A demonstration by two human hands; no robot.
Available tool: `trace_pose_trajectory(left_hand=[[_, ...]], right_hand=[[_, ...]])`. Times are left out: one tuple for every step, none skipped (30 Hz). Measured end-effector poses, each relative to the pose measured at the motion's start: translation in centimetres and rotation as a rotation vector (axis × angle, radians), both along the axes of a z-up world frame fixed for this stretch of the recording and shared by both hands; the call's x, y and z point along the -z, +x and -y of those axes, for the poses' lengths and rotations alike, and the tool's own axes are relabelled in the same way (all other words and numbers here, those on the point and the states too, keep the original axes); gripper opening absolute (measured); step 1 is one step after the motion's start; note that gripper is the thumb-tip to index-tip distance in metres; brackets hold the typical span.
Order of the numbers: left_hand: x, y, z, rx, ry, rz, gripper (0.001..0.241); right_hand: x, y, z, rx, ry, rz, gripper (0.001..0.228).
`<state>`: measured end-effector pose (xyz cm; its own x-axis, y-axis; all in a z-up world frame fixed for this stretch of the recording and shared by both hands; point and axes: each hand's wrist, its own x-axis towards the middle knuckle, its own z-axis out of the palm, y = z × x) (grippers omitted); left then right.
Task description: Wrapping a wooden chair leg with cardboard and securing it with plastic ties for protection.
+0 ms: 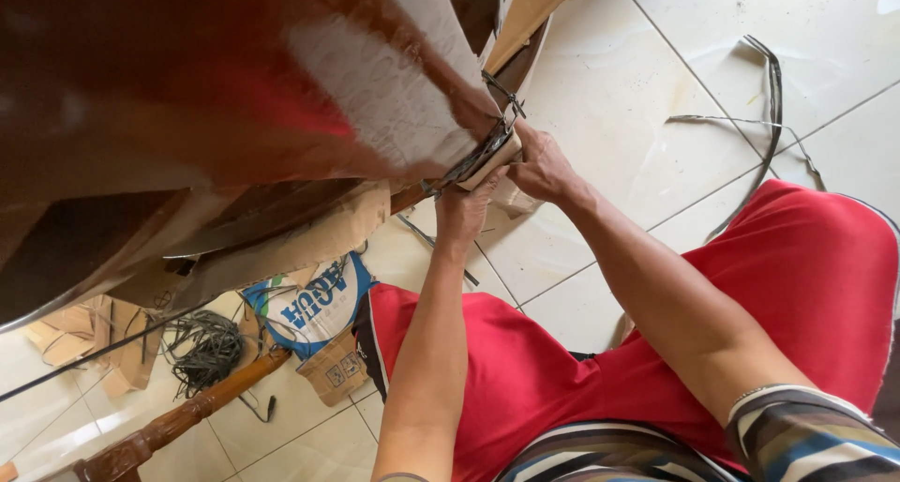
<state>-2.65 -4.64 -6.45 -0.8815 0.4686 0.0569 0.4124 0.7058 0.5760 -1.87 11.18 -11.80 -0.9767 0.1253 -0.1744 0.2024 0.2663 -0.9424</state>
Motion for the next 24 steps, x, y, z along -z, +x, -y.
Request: trace_pose_trajectory(left_hand=[[0.1,0.2,0.0,-0.039,0.101,0.086,0.055],[0.2,0.4,-0.1,-0.077,0.202,0.173,0.051],[0.4,0.2,0.0,-0.076,0.203,0.174,0.051],[0.6,0.1,0.2,-0.065,0.128,0.123,0.047],[0.7,-0.2,0.3,-0.054,0.053,0.072,0.045],[0.7,-0.2,0.3,-0.053,0.055,0.072,0.045],[0.6,-0.2,0.5,-0.063,0.071,0.093,0.046],[0.6,-0.2,0.7,-0.073,0.087,0.113,0.046],[0.5,-0.2,1.0,-0.074,0.086,0.116,0.046],[0.5,-0.1,1.2,-0.087,0.108,0.148,0.047],[0.3,-0.3,1.2,-0.096,0.134,0.176,0.048],[0.3,-0.4,1.1,-0.093,0.136,0.176,0.048],[0.3,-0.4,1.2,-0.104,0.162,0.207,0.049],[0.2,-0.4,1.3,-0.115,0.188,0.237,0.050],[0.3,-0.4,1.2,-0.118,0.189,0.236,0.050],[0.3,-0.4,1.2,-0.134,0.214,0.263,0.050],[0.3,-0.7,0.9,-0.145,0.242,0.287,0.051],[0.2,-0.5,1.1,-0.143,0.246,0.282,0.051],[0.1,-0.3,0.9,-0.149,0.278,0.305,0.052],[0.0,-0.2,0.7,-0.154,0.310,0.327,0.053],[-0.1,-0.2,0.7,-0.150,0.313,0.329,0.053],[-0.1,-0.4,0.7,-0.158,0.340,0.359,0.054],[-0.1,-0.4,0.8,-0.168,0.363,0.395,0.055],[-0.1,0.0,1.1,-0.166,0.362,0.401,0.055]], right_hand=[[-1.5,-0.1,-0.3,-0.011,0.014,0.005,0.088],[-3.0,-0.3,-0.6,-0.022,0.028,0.009,0.077],[-1.4,0.3,-0.3,-0.021,0.029,0.011,0.077],[0.2,0.8,0.0,0.019,-0.019,-0.058,0.081],[1.8,1.3,0.3,0.060,-0.065,-0.128,0.087],[-1.4,2.1,0.7,0.061,-0.064,-0.128,0.087],[-4.7,3.0,1.3,0.099,-0.127,-0.188,0.087],[-8.0,3.8,1.9,0.137,-0.190,-0.247,0.087],[-8.2,4.0,2.2,0.137,-0.191,-0.243,0.087],[-8.4,4.2,2.5,0.162,-0.215,-0.261,0.086],[-8.7,4.2,2.6,0.191,-0.235,-0.284,0.086],[-8.4,3.7,2.5,0.193,-0.232,-0.285,0.086],[-8.1,3.3,2.5,0.193,-0.242,-0.252,0.084],[-7.8,2.9,2.6,0.193,-0.252,-0.219,0.083],[-8.0,2.6,2.2,0.189,-0.251,-0.219,0.083],[-8.4,2.3,1.9,0.164,-0.218,-0.203,0.078],[-8.8,1.9,1.4,0.142,-0.181,-0.193,0.076],[-9.1,2.0,1.7,0.142,-0.178,-0.198,0.076],[-9.4,2.1,1.8,0.143,-0.188,-0.205,0.076],[-9.7,2.1,1.8,0.143,-0.198,-0.211,0.076],[-9.7,2.3,1.8,0.146,-0.193,-0.211,0.076],[-9.6,2.3,1.8,0.146,-0.215,-0.209,0.077],[-9.4,2.6,1.9,0.146,-0.241,-0.201,0.077],[-9.1,2.8,2.1,0.149,-0.240,-0.196,0.077]])
